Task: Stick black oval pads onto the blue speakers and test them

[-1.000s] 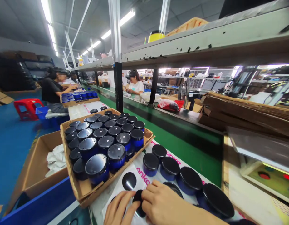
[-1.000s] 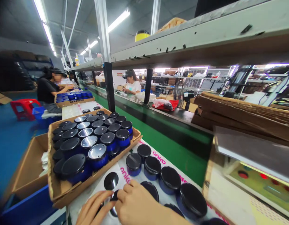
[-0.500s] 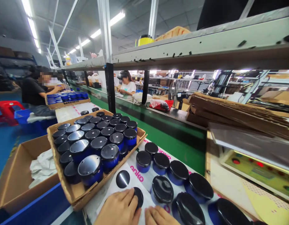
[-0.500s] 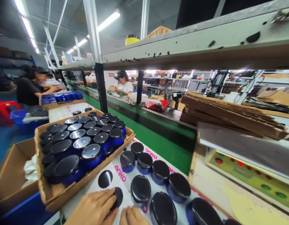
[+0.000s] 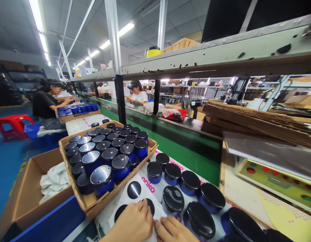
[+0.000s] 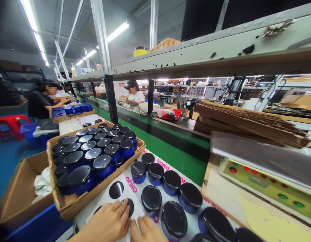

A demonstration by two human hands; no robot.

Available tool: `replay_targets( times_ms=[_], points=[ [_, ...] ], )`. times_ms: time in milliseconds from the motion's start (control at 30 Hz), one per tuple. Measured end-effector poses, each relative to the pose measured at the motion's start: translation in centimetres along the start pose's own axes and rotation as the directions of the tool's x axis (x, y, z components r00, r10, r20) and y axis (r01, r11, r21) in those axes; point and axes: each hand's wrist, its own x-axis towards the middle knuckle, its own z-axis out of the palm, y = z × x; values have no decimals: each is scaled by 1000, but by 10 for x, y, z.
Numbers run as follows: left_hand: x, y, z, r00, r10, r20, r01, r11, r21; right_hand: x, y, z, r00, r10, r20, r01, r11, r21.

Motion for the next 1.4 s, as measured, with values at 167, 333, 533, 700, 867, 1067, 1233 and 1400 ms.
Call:
replay_targets(
  times_ms=[167,333,533,700,867,1067,1233,1400],
  points=[
    [6,-21,-25,992,-112,-56,111,994,-9,5,1,-9,997,29,71,-36,994,104],
    [16,-46,-68,898,-282,-338,283,958,-48,39,26,-58,968,108,227,-197,889,414],
    [54,-34,-76,808,11,-590,-28,999,-20,107,87,-119,470,533,704,-658,-321,681],
    [103,-40,-46,851,-99,-516,-24,974,-226,109,132,-94,427,647,632,-630,-288,721],
    [132,-47,-17,891,-392,-231,201,795,-572,107,177,-68,395,738,548,-644,-203,738],
    [126,-53,7,830,-541,138,457,516,-725,104,204,-37,365,758,541,-704,-156,693],
    [122,-62,15,757,-534,377,538,182,-823,94,194,-14,364,639,677,-728,-258,635],
    [125,-61,21,709,-580,400,566,131,-814,89,189,-7,314,623,716,-755,-294,587]
  ],
)
